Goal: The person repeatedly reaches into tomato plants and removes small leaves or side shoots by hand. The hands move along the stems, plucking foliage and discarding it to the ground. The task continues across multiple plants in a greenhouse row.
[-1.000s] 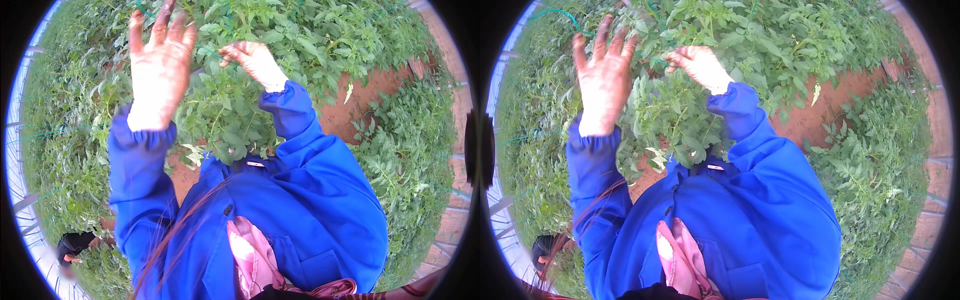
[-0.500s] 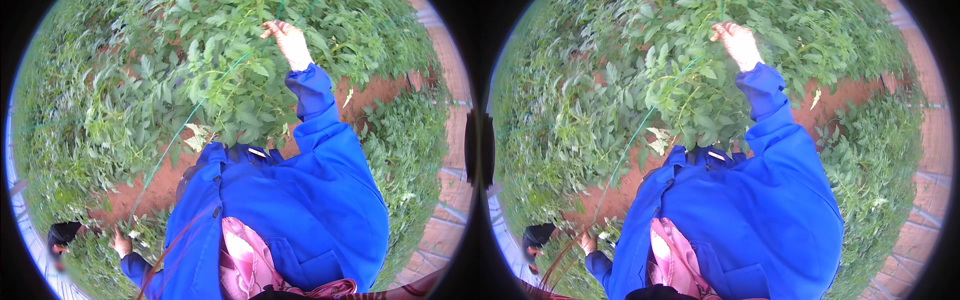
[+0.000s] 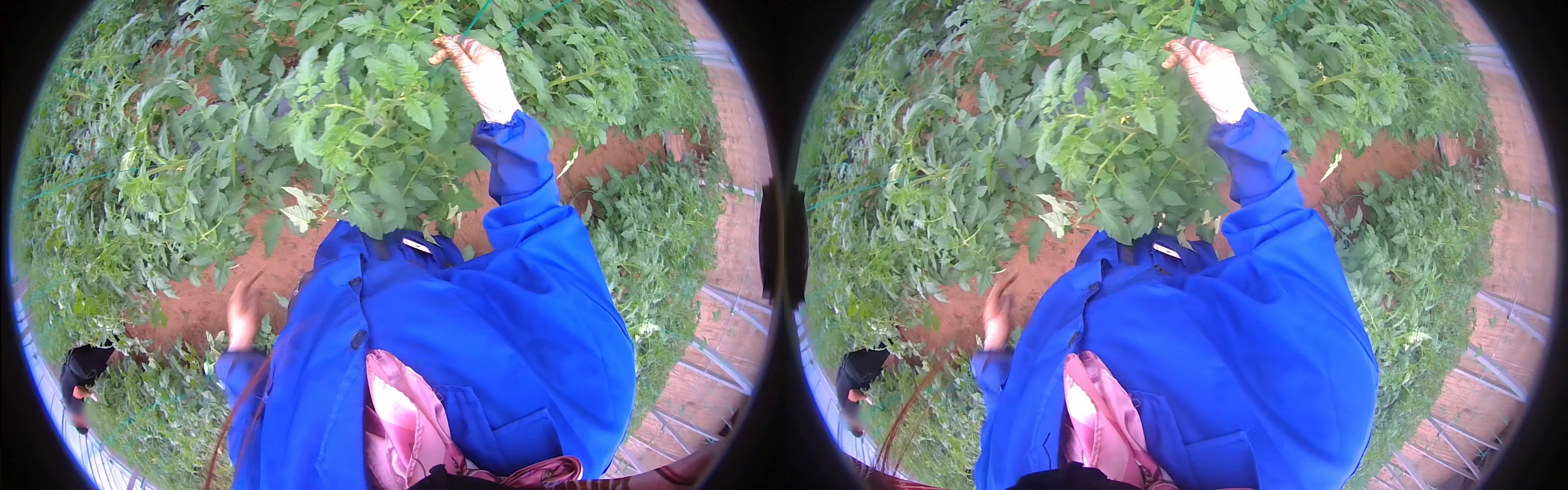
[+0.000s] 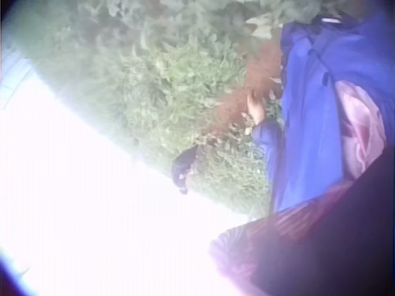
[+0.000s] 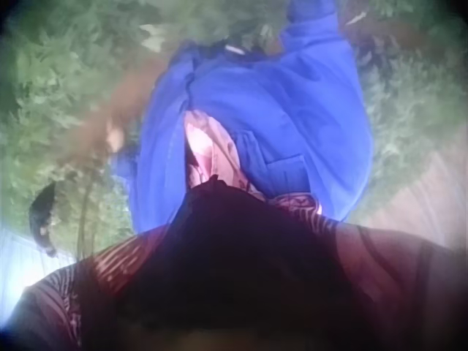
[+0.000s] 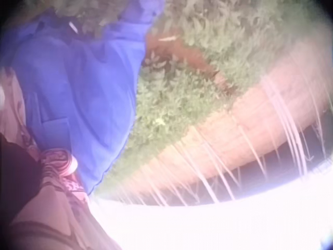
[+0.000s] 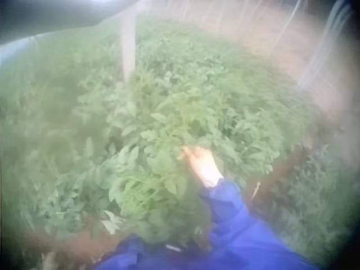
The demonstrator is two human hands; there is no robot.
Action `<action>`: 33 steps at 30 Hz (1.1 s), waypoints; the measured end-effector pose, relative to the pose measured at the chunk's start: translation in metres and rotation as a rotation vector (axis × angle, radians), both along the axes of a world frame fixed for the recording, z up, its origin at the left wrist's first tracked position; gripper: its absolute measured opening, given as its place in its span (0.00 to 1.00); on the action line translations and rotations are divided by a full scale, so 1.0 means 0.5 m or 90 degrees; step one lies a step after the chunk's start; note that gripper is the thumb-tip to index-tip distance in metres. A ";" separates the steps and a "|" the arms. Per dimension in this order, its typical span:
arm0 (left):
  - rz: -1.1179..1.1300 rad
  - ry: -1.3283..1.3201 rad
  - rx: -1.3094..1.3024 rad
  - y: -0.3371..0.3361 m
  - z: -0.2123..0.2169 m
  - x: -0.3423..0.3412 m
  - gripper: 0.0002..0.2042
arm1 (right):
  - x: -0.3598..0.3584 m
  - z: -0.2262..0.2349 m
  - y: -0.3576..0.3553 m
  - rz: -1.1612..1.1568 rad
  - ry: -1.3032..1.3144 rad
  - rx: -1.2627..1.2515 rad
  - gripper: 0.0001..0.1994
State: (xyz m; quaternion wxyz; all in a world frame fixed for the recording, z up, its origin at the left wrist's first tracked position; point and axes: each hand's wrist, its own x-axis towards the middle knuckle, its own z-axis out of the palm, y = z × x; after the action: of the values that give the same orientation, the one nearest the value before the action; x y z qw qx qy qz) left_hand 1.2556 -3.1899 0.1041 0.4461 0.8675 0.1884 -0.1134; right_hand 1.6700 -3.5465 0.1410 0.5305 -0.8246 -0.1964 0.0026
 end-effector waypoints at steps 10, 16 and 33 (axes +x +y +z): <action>0.472 0.057 -0.991 -0.418 -0.304 0.461 0.16 | -0.029 -0.073 0.007 0.011 0.094 -0.244 0.13; 0.514 -0.145 -0.853 -0.318 -0.324 0.529 0.13 | -0.067 -0.092 -0.018 0.256 0.244 -0.263 0.08; -0.212 0.164 -0.730 -0.457 -0.155 0.726 0.14 | -0.183 -0.017 0.028 -0.132 0.303 0.394 0.35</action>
State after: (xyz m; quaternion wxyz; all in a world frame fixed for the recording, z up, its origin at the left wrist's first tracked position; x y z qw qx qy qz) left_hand 1.6188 -3.4186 0.0267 0.7920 0.4860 0.0117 -0.3692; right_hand 1.5788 -3.5327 0.1324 0.7820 -0.6176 0.0245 0.0807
